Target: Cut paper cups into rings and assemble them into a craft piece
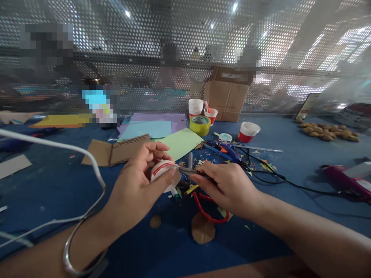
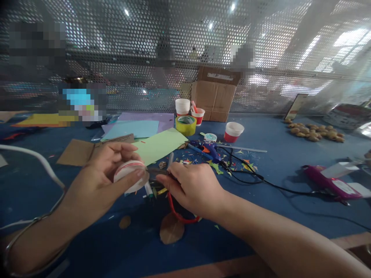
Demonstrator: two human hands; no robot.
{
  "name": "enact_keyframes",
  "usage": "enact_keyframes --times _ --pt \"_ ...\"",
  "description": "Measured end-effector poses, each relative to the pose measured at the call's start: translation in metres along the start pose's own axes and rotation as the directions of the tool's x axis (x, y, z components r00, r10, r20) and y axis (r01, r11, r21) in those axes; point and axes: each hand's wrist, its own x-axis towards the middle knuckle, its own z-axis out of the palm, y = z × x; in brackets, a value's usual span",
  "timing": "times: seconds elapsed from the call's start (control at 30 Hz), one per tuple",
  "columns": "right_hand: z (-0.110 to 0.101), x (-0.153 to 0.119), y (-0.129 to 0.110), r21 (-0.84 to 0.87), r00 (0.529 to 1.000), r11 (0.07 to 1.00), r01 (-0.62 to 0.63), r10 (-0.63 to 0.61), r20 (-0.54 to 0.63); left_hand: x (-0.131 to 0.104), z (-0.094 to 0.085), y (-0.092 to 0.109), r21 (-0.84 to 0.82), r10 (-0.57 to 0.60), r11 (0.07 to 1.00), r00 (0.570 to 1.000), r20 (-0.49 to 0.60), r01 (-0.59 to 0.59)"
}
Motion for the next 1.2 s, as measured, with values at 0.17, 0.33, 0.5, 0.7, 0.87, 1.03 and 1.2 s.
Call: enact_keyframes --times 0.17,0.33,0.5,0.7,0.87,1.03,1.2 --pt "0.001 0.001 -0.001 0.025 1.0 0.999 -0.027 0.026 0.011 -0.002 0.0 0.001 0.058 0.016 0.998 1.0 -0.018 -0.015" --pt "0.0 0.002 -0.001 0.03 0.999 0.999 -0.045 0.044 0.03 -0.003 0.001 -0.001 0.119 0.032 0.992 0.999 0.006 -0.033" --pt "0.0 0.003 -0.002 0.067 0.998 0.996 -0.055 0.051 0.048 -0.005 0.003 0.002 0.198 0.034 0.98 0.999 0.001 -0.033" --pt "0.0 0.002 -0.002 0.082 0.998 0.996 -0.038 0.034 0.054 -0.006 0.001 0.006 0.228 0.039 0.973 0.999 0.021 -0.043" --pt "-0.003 0.001 -0.001 0.087 0.996 0.996 -0.017 0.009 0.086 -0.005 -0.007 0.006 0.183 0.045 0.981 0.993 0.112 -0.065" --pt "-0.008 0.0 0.001 0.083 0.995 0.996 0.029 -0.036 0.09 0.001 -0.016 0.003 0.089 0.113 0.987 0.97 0.214 -0.134" --pt "-0.013 0.001 0.002 0.09 0.991 0.994 0.061 -0.071 0.11 0.013 -0.022 0.0 -0.044 0.088 0.996 0.939 0.332 -0.078"
